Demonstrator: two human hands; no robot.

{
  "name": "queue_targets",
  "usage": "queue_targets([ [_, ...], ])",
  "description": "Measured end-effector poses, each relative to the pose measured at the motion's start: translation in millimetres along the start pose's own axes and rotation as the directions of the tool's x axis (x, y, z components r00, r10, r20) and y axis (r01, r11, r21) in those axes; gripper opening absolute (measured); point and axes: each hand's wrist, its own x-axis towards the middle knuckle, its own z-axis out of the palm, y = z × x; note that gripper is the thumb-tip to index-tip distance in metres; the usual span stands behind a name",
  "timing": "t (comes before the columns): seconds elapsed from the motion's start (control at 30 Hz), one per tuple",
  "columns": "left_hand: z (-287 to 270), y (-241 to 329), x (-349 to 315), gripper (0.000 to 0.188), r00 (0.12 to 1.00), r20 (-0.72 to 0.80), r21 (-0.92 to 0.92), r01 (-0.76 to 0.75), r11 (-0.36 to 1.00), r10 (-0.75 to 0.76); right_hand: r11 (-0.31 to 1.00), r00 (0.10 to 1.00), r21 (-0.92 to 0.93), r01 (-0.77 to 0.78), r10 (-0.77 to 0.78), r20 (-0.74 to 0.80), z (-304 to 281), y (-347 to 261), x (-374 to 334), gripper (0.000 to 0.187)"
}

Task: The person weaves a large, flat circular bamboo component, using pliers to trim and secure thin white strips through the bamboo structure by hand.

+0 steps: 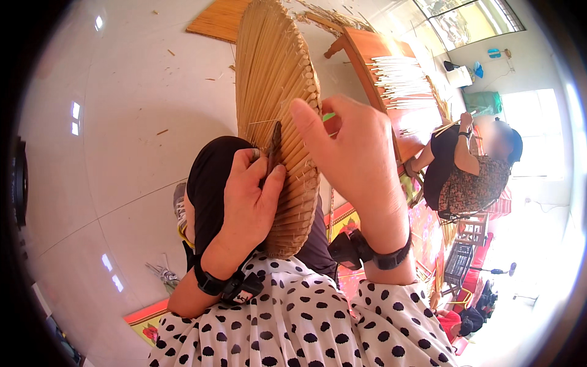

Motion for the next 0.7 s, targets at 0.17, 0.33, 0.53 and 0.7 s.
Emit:
queue_targets([
  [0.17, -1.6, 1.1, 1.7, 0.025, 1.0, 0.006, 0.013, 0.007, 1.0, -0.007, 1.0, 0.999, 0.009, 0.026, -0.025, -0.033, 1.3, 1.1, 14.2, 0.041],
  [0.33, -0.7, 3.8, 4.0, 0.025, 1.0, 0.004, -0.009, 0.024, 1.0, -0.024, 0.998, 0.998, -0.053, 0.043, -0.045, -0.039, 3.2, 0.6, 21.3, 0.035],
  [0.53, -2.1, 5.2, 5.3, 0.026, 0.999, 0.025, -0.028, 0.041, 0.999, -0.041, 0.998, 0.999, -0.051, 0.034, -0.034, 0.016, 7.2, -1.0, 24.8, 0.031],
  [0.7, 0.9, 3.9, 5.4, 0.023, 1.0, 0.01, -0.047, 0.025, 0.999, -0.024, 0.994, 0.994, 0.022, 0.105, -0.104, -0.018, 14.4, -3.2, 24.0, 0.03],
])
